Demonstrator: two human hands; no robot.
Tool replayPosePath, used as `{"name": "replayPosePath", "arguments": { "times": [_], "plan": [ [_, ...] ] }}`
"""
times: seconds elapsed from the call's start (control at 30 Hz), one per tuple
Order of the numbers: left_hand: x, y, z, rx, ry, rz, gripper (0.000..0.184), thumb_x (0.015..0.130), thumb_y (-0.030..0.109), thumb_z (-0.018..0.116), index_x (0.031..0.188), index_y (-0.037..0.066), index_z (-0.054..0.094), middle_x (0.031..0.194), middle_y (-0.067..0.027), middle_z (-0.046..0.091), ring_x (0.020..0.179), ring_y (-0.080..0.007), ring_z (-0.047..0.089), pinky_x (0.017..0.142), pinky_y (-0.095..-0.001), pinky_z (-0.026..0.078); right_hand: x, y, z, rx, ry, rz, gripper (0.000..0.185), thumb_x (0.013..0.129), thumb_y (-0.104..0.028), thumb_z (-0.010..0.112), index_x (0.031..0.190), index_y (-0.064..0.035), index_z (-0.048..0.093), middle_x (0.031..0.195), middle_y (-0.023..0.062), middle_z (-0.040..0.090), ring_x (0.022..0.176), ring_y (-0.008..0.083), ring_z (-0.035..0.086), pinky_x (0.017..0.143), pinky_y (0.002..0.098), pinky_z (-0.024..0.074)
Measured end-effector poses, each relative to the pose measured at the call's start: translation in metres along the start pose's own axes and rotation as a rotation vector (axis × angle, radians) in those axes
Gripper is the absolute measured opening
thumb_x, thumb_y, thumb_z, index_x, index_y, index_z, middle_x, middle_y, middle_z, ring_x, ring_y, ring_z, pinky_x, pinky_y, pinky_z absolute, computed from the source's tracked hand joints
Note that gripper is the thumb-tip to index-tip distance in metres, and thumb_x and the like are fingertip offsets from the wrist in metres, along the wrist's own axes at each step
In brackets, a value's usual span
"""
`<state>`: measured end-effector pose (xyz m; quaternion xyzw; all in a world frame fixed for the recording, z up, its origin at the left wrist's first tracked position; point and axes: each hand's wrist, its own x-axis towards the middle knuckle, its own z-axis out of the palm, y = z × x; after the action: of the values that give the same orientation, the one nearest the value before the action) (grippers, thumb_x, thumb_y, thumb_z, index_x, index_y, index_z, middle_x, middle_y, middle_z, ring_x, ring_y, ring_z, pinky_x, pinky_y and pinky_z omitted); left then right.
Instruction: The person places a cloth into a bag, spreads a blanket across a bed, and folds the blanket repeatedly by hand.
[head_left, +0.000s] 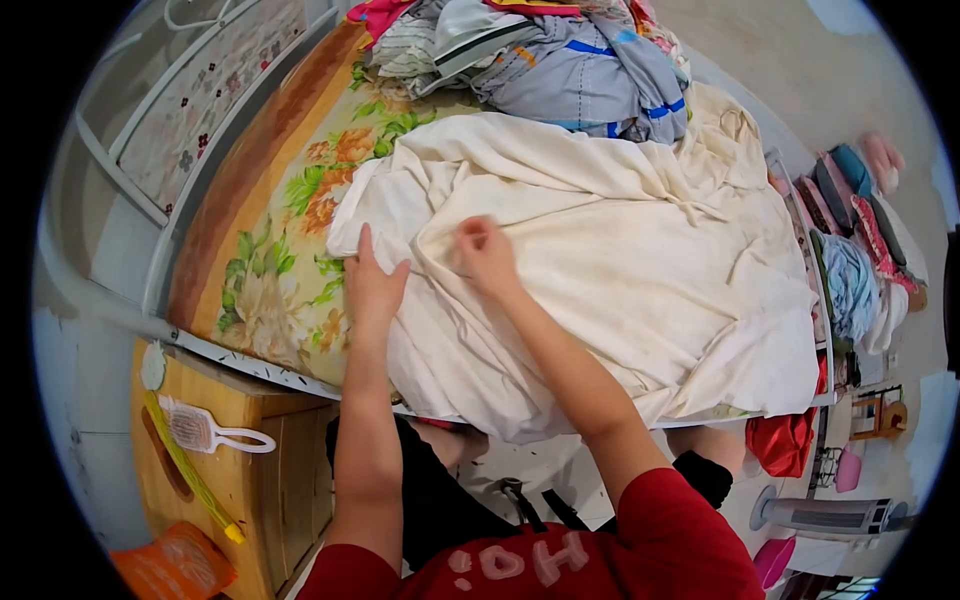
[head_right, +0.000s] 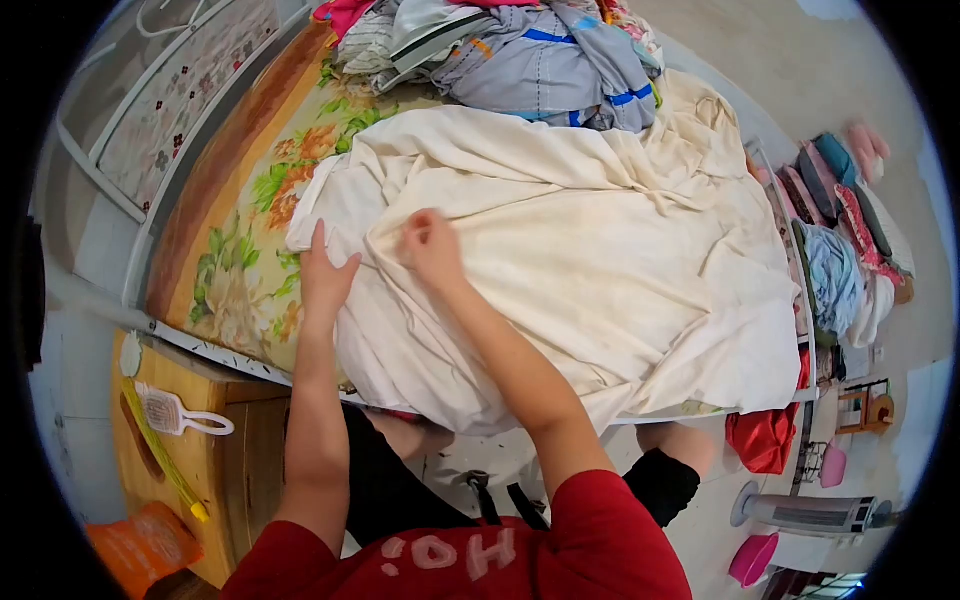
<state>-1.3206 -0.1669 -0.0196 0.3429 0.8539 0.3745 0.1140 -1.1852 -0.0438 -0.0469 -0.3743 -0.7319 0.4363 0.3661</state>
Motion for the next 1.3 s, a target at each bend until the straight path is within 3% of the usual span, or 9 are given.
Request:
{"name": "replayPosePath", "arguments": {
  "times": [0.17,0.23,0.3,0.63,0.77,1.03,1.17,1.23,1.3],
  "plan": [
    [-0.001,0.007,0.001,-0.014,-0.056,-0.008,0.077,0.071,0.015,0.066,0.138,0.019,0.028,0.118,-0.023,0.05,0.107,-0.0372,0.05,0.087,-0.0409,0.042,0.028,-0.022,-0.032,-0.532,0.298,0.069,0.038,0.074,-0.029,0.067,0.101,-0.0059,0.052,0.091,0.0167,0.059,0.081,0.031,0.06,0.069,0.0414,0.0474],
    [0.001,0.004,0.001,-0.064,-0.173,-0.103,0.071,0.072,0.011,0.063,0.136,0.017,0.033,0.115,-0.023,0.053,0.106,-0.0364,0.052,0.089,-0.0391,0.042,0.044,-0.011,-0.034,-0.78,-0.071,0.121,0.03,0.076,-0.027,0.063,0.094,-0.0054,0.052,0.086,0.0191,0.06,0.082,0.033,0.06,0.068,0.0426,0.0469],
    [0.005,-0.005,0.008,-0.012,-0.024,0.046,0.062,0.074,0.009,0.059,0.132,0.018,0.039,0.097,-0.0215,0.061,0.089,-0.0374,0.058,0.078,-0.0434,0.045,0.058,-0.004,-0.028,-0.766,-0.154,0.057,0.025,0.078,-0.024,0.06,0.091,-0.005,0.053,0.082,0.0191,0.061,0.079,0.0342,0.06,0.068,0.0432,0.0464],
    [0.022,-0.015,-0.013,-0.082,0.449,0.068,0.049,0.074,0.0,0.052,0.123,0.007,0.048,0.106,-0.0201,0.055,0.1,-0.0364,0.052,0.086,-0.0403,0.041,0.074,-0.007,0.045,-0.017,0.089,-0.153,0.009,0.082,-0.009,0.05,0.082,0.0,0.051,0.071,0.0213,0.058,0.069,0.0371,0.057,0.061,0.0424,0.0437],
    [0.022,-0.039,0.004,-0.039,0.299,0.113,0.073,0.075,0.012,0.061,0.136,0.001,0.024,0.128,-0.0277,0.039,0.118,-0.0399,0.039,0.099,-0.0402,0.034,-0.022,-0.029,-0.008,0.004,-0.024,0.063,0.018,0.081,-0.013,0.054,0.094,-0.0004,0.054,0.082,0.0186,0.061,0.076,0.0353,0.058,0.07,0.0385,0.0463],
    [0.001,-0.027,0.008,-0.047,0.152,0.072,0.092,0.073,0.02,0.067,0.137,-0.006,0.007,0.134,-0.0323,0.029,0.124,-0.0413,0.032,0.103,-0.0413,0.028,-0.267,-0.017,-0.147,-0.536,0.548,0.067,0.039,0.071,-0.006,0.062,0.107,-0.001,0.05,0.111,0.0185,0.051,0.104,0.0366,0.046,0.093,0.0412,0.0353],
    [-0.005,-0.055,0.025,-0.194,0.158,0.083,0.082,0.074,0.02,0.067,0.132,-0.01,0.019,0.129,-0.0276,0.037,0.119,-0.0353,0.04,0.099,-0.0388,0.034,-0.317,0.0,-0.173,-0.612,0.796,0.188,0.049,0.071,-0.007,0.064,0.116,0.0014,0.044,0.116,0.0205,0.045,0.106,0.0374,0.045,0.095,0.0413,0.0333],
    [-0.019,-0.043,0.007,-0.318,0.097,0.101,0.073,0.075,0.02,0.067,0.13,-0.008,0.029,0.125,-0.0243,0.044,0.112,-0.0327,0.048,0.096,-0.037,0.039,-0.326,0.028,-0.177,-0.317,0.959,0.543,0.06,0.074,-0.011,0.067,0.122,0.0044,0.037,0.121,0.0188,0.041,0.106,0.0331,0.045,0.093,0.0397,0.0355],
    [-0.039,-0.02,-0.018,-0.533,-0.438,-0.265,0.048,0.076,0.018,0.066,0.115,-0.005,0.048,0.104,-0.0166,0.059,0.091,-0.0278,0.06,0.08,-0.0362,0.049,-0.328,0.041,-0.176,0.088,0.963,0.65,0.058,0.075,-0.013,0.068,0.121,0.0055,0.039,0.119,0.0165,0.044,0.104,0.0288,0.047,0.09,0.038,0.0379]
  ]
}}
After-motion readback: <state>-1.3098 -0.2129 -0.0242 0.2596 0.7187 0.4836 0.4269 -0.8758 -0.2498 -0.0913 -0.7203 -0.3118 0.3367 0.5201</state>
